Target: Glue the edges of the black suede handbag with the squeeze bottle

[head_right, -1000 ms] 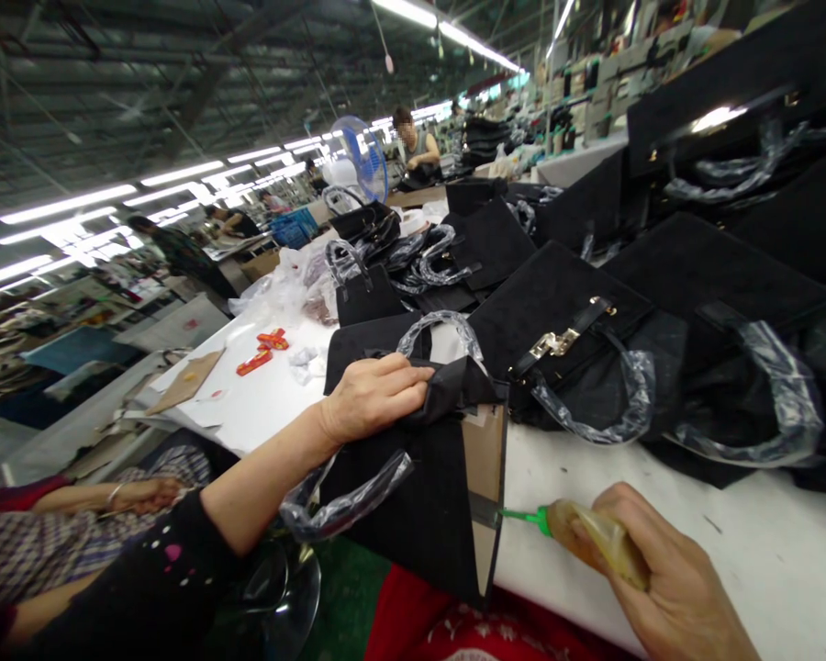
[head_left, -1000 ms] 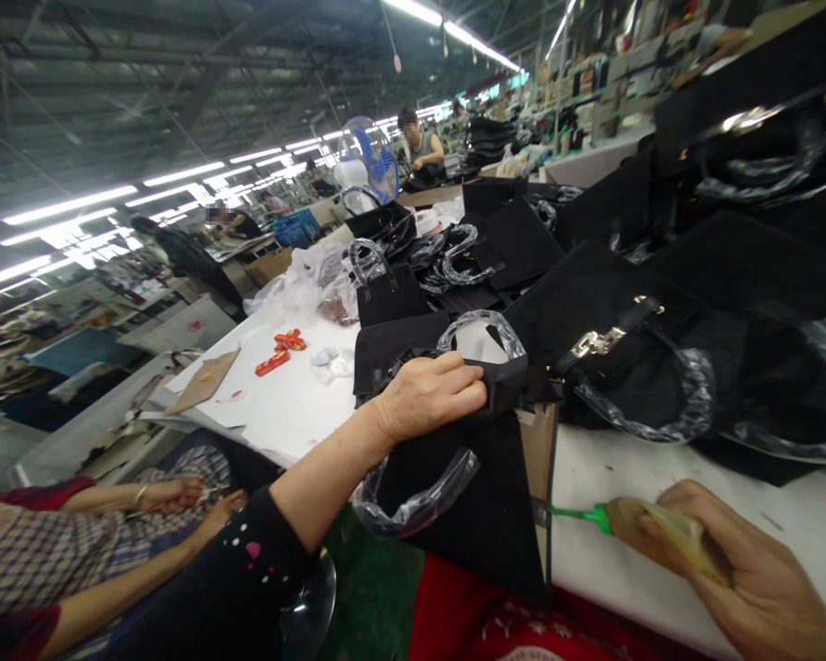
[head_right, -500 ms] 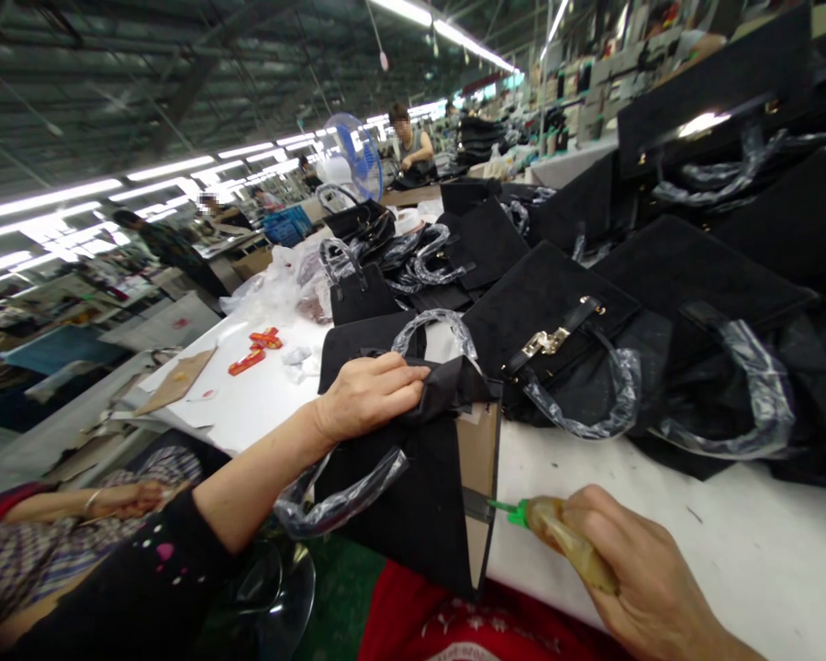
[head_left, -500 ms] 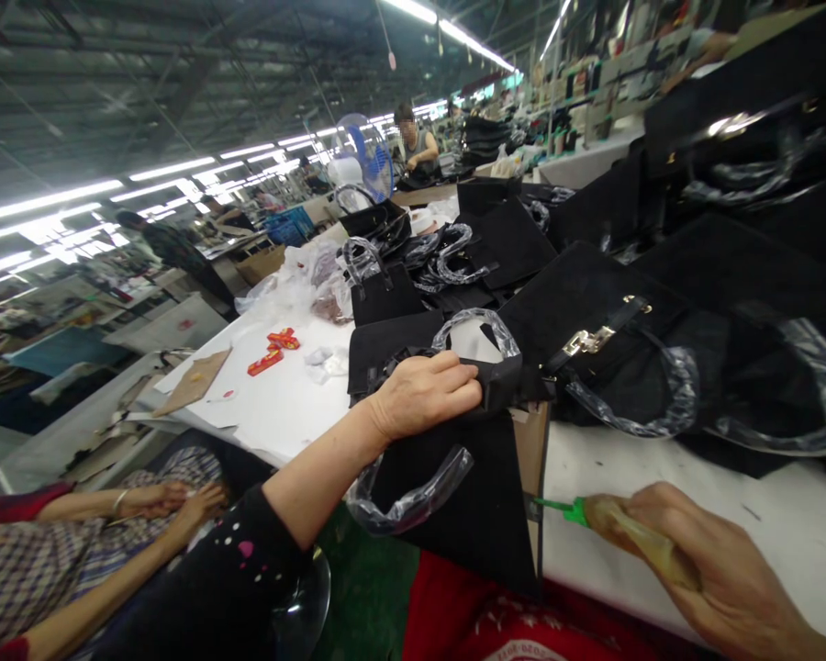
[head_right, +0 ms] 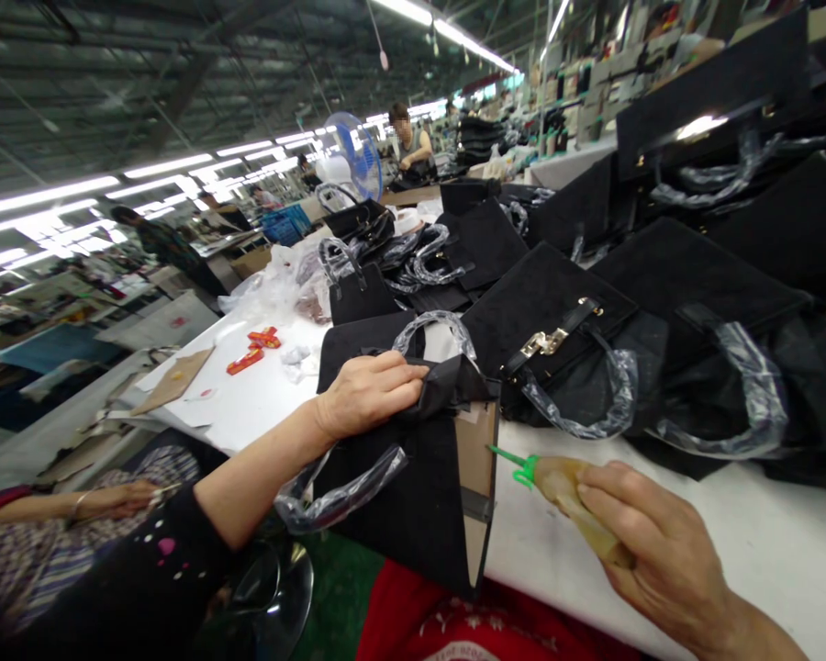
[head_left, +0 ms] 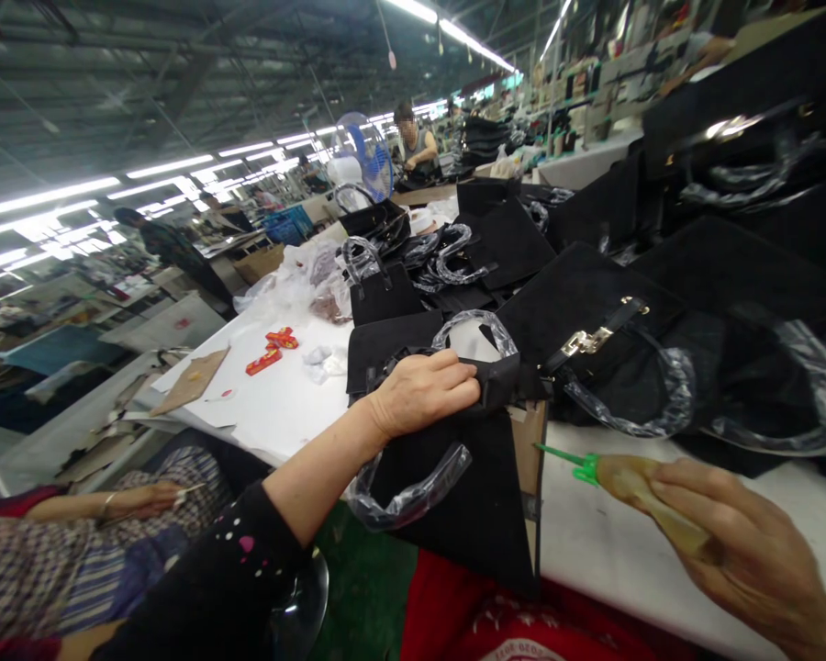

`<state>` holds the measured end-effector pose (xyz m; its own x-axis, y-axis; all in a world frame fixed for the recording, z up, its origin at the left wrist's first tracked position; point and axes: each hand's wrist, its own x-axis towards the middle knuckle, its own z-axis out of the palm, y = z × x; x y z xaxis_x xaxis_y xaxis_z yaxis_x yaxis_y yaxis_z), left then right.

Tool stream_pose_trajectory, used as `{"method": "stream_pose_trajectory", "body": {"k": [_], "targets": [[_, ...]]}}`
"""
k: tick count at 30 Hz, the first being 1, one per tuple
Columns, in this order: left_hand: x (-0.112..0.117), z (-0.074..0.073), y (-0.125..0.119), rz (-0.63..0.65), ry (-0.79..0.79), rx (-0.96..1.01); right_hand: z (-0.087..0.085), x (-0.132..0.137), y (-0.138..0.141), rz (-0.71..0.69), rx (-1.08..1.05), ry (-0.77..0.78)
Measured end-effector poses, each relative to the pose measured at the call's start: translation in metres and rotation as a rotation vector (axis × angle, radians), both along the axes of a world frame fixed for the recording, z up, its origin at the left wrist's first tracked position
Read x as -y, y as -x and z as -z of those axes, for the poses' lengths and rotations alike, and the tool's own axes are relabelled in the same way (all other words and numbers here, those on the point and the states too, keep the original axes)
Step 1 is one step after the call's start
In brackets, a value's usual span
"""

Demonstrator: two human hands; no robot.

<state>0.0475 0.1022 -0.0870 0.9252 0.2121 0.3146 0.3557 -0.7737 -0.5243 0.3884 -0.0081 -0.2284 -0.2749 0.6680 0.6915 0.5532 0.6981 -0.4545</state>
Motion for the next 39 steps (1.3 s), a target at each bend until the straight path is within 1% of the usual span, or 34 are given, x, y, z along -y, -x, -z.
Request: {"method": "stream_pose_trajectory", "body": {"k": [3,4,7,9,12,13,14,15,18,19,23,27,29,31,33,36,37,39], "targets": [[0.000,0.001,0.001,-0.001,-0.003,0.012,-0.003,-0.002,0.005,-0.142,0.145,-0.037],[0.000,0.001,0.001,-0.002,-0.004,0.011,-0.005,-0.001,0.007,-0.175,0.156,-0.003],[0.001,0.002,0.002,-0.011,0.000,0.002,-0.011,0.005,0.012,-0.185,0.099,0.091],[0.001,0.002,0.003,-0.017,-0.002,0.004,-0.013,0.011,0.012,-0.163,0.049,0.194],[0.003,0.004,0.004,-0.025,-0.019,0.010,-0.013,0.021,0.013,-0.159,-0.005,0.426],[0.004,0.004,0.005,-0.024,-0.025,0.014,-0.012,0.023,0.014,-0.166,-0.020,0.476],[0.004,0.004,0.005,-0.023,-0.030,0.017,-0.012,0.025,0.016,-0.170,-0.030,0.490],[0.005,0.004,0.005,-0.021,-0.033,0.019,-0.012,0.026,0.018,-0.169,-0.035,0.471],[0.006,0.002,0.004,-0.027,-0.046,0.033,-0.013,0.029,0.023,-0.111,-0.037,0.328],[0.006,0.001,0.004,-0.031,-0.050,0.036,-0.013,0.029,0.024,-0.099,-0.036,0.313],[0.006,0.001,0.004,-0.028,-0.060,0.034,-0.013,0.029,0.023,-0.121,-0.044,0.377],[0.005,0.001,0.005,-0.024,-0.065,0.036,-0.007,0.028,0.018,-0.056,-0.052,0.328],[0.005,0.002,0.005,-0.021,-0.068,0.039,-0.003,0.029,0.016,-0.073,-0.051,0.379],[0.005,0.002,0.005,-0.013,-0.073,0.048,0.001,0.032,0.015,-0.118,-0.068,0.477],[0.005,0.002,0.004,-0.008,-0.078,0.060,0.004,0.035,0.016,-0.122,-0.089,0.531],[0.005,0.002,0.004,-0.004,-0.084,0.065,0.004,0.036,0.018,-0.056,-0.104,0.455],[0.005,0.002,0.004,-0.002,-0.083,0.063,0.003,0.036,0.018,-0.054,-0.105,0.438],[0.005,0.002,0.004,0.000,-0.080,0.061,0.001,0.035,0.019,-0.108,-0.100,0.453]]}}
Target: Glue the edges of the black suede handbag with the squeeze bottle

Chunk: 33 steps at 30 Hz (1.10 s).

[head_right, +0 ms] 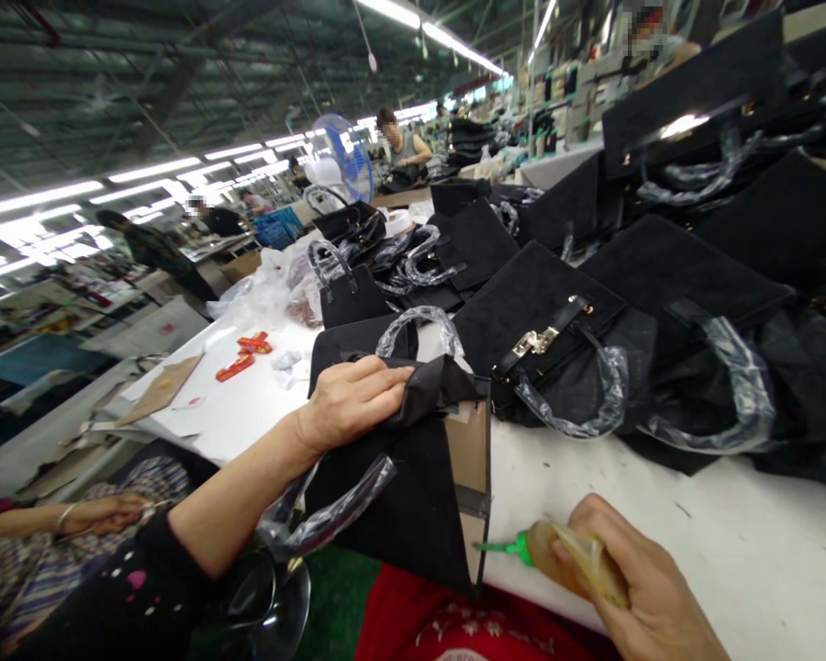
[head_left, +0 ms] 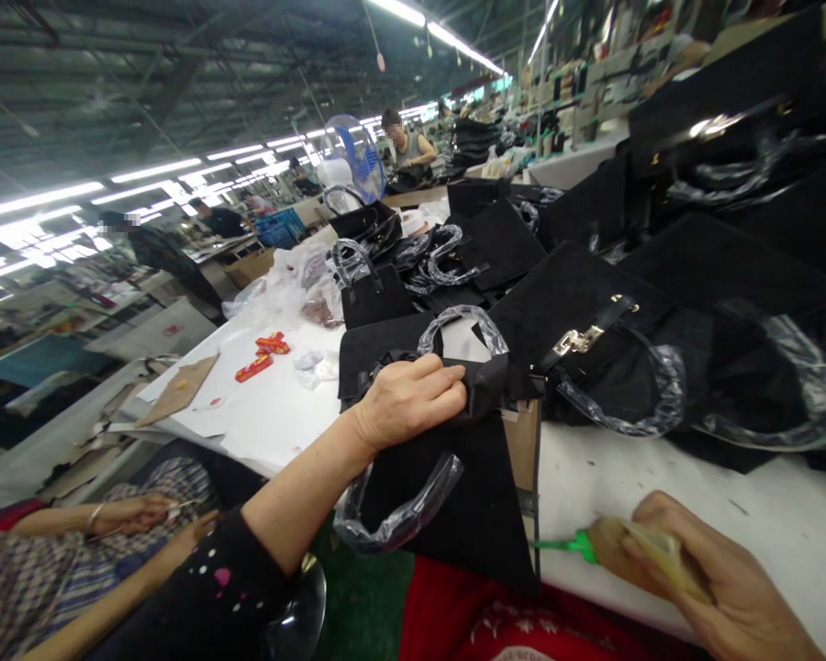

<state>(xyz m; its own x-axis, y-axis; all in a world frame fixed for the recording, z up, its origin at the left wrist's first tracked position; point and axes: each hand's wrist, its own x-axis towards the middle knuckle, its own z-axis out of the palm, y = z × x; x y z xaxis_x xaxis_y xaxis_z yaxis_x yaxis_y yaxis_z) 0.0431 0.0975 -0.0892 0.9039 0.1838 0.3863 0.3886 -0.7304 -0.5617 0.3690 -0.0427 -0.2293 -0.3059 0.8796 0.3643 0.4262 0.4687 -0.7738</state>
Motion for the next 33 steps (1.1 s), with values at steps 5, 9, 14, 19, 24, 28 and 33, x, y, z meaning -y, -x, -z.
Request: {"method": "stream_pose_trajectory", "body": {"k": [5,9,14,19,24,28,33], "targets": [[0.0009,-0.0007,-0.0002,0.022,0.007,0.025,0.0021,-0.0015,-0.0032,0.012,0.003,-0.051],[0.0012,-0.0007,-0.0003,0.021,0.006,0.023,0.0064,0.0024,-0.0065,-0.060,-0.017,0.042],[0.0005,0.0008,-0.0010,0.016,0.006,0.025,0.0045,0.0026,-0.0045,0.016,-0.036,-0.003],[0.0001,0.0016,-0.0003,0.016,0.014,0.018,0.0007,0.0004,-0.0039,-0.066,-0.068,0.046],[0.0020,-0.0003,0.0001,0.026,0.034,0.035,0.0066,-0.0027,-0.0053,0.077,-0.019,-0.075],[0.0027,-0.0007,0.0000,0.043,0.019,0.036,0.0082,-0.0032,-0.0059,-0.034,-0.026,0.001],[0.0016,0.0024,0.0008,0.028,0.022,0.039,0.0074,-0.0015,-0.0058,0.001,-0.027,-0.033]]}}
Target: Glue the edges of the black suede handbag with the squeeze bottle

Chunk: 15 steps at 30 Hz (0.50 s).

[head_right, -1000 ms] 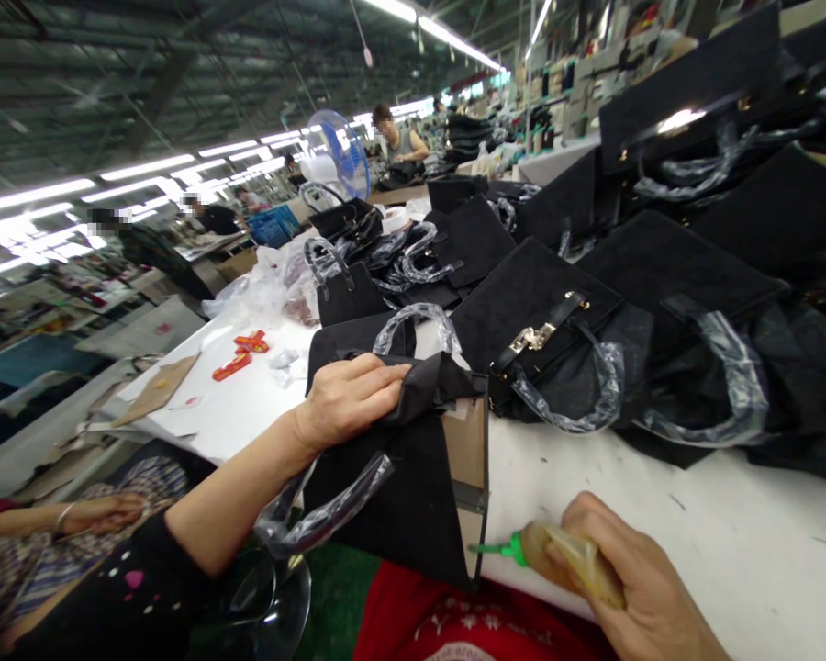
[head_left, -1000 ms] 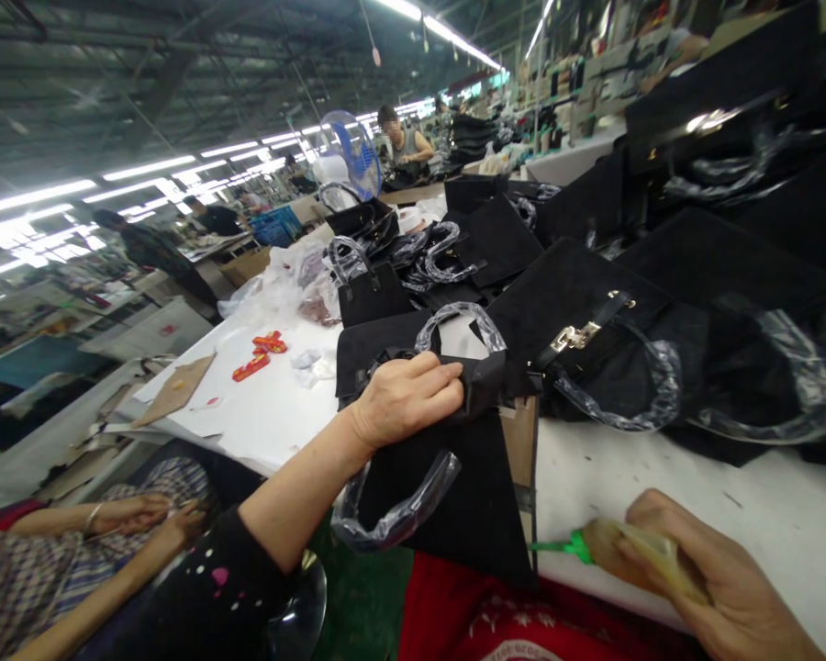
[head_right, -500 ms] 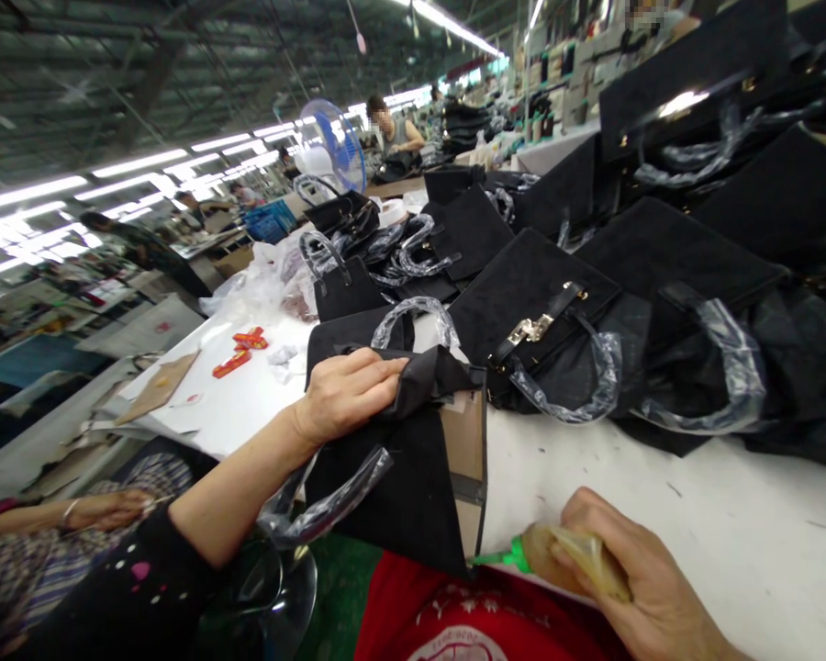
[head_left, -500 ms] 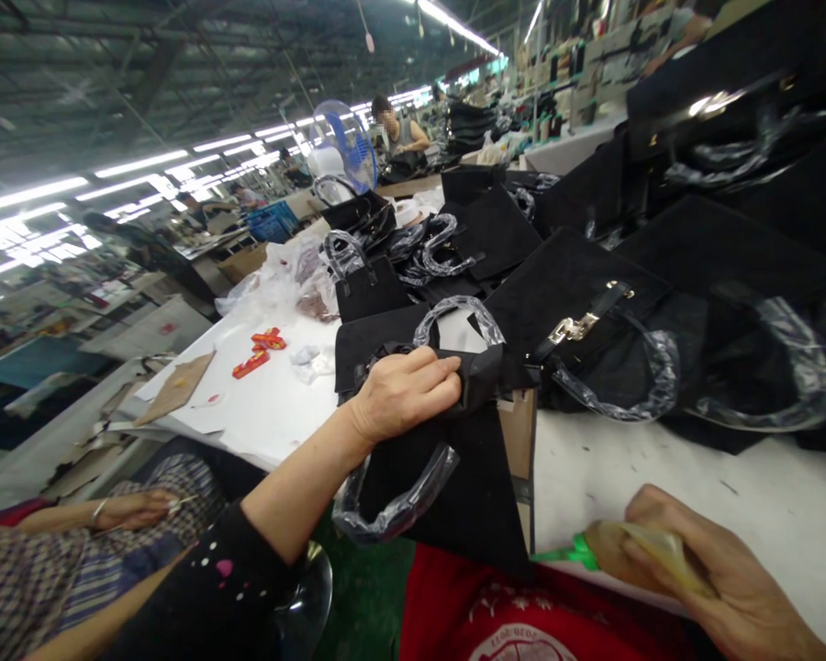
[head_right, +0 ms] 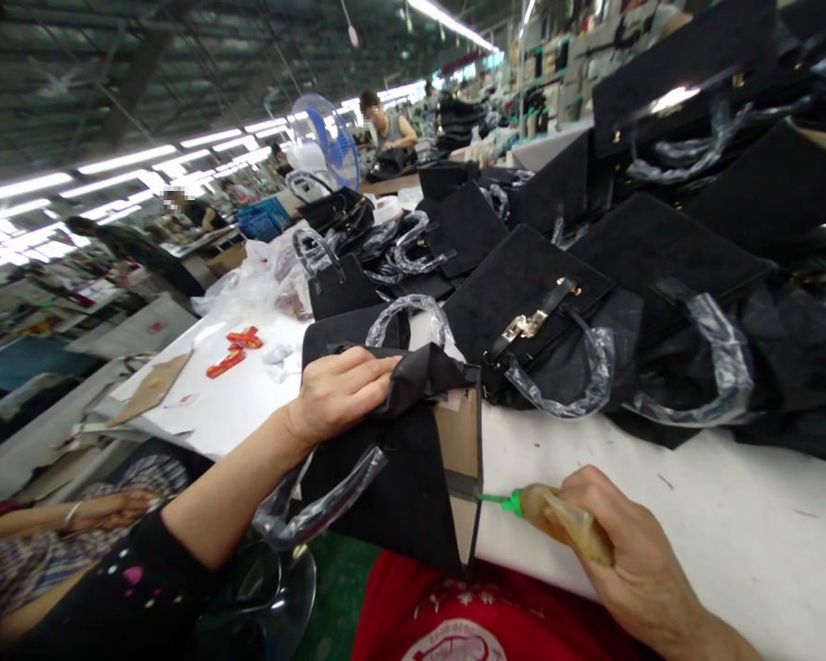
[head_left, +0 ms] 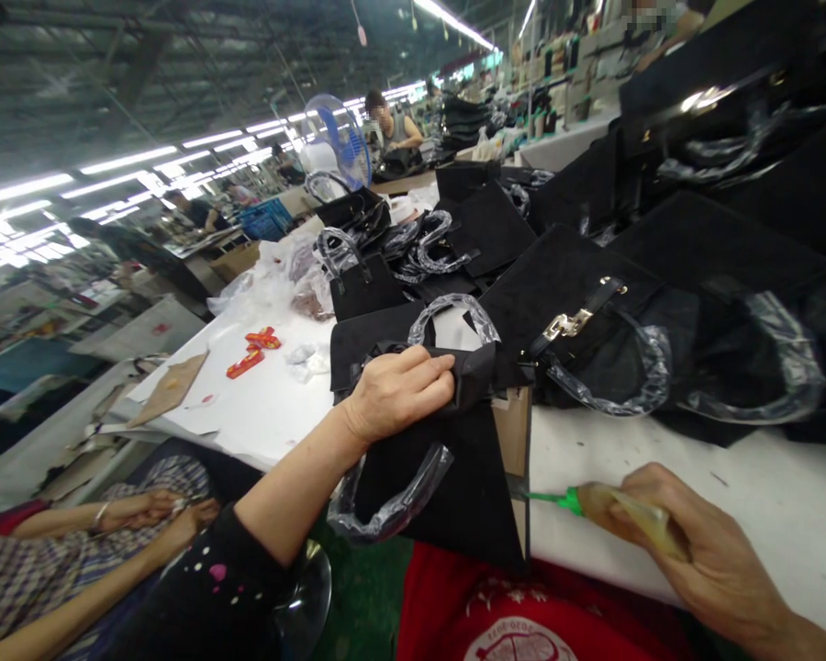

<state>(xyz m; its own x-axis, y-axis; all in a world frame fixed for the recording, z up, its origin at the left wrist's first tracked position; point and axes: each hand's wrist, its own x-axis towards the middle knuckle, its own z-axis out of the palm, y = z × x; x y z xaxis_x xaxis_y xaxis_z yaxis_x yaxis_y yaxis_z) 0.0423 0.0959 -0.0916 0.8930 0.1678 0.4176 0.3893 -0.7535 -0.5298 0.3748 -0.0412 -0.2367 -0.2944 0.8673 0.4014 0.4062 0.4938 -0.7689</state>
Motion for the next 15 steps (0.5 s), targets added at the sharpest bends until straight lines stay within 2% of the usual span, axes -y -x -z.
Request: {"method": "stream_pose_trajectory", "body": {"k": [3,5,10,12,15], "targets": [[0.002,-0.004,0.000,0.004,0.027,0.020,0.001,0.003,0.000,-0.095,-0.015,0.105],[0.005,-0.012,0.000,0.018,0.039,0.043,0.002,0.004,-0.002,-0.092,-0.023,0.118],[0.019,-0.038,-0.001,0.026,0.061,0.093,0.000,-0.005,-0.005,-0.007,-0.009,0.002],[0.028,-0.043,0.000,0.037,0.063,0.085,0.000,-0.008,-0.004,-0.007,0.001,-0.028],[0.044,-0.043,0.000,0.046,0.066,0.080,0.003,-0.009,-0.001,-0.017,0.004,-0.031]]}}
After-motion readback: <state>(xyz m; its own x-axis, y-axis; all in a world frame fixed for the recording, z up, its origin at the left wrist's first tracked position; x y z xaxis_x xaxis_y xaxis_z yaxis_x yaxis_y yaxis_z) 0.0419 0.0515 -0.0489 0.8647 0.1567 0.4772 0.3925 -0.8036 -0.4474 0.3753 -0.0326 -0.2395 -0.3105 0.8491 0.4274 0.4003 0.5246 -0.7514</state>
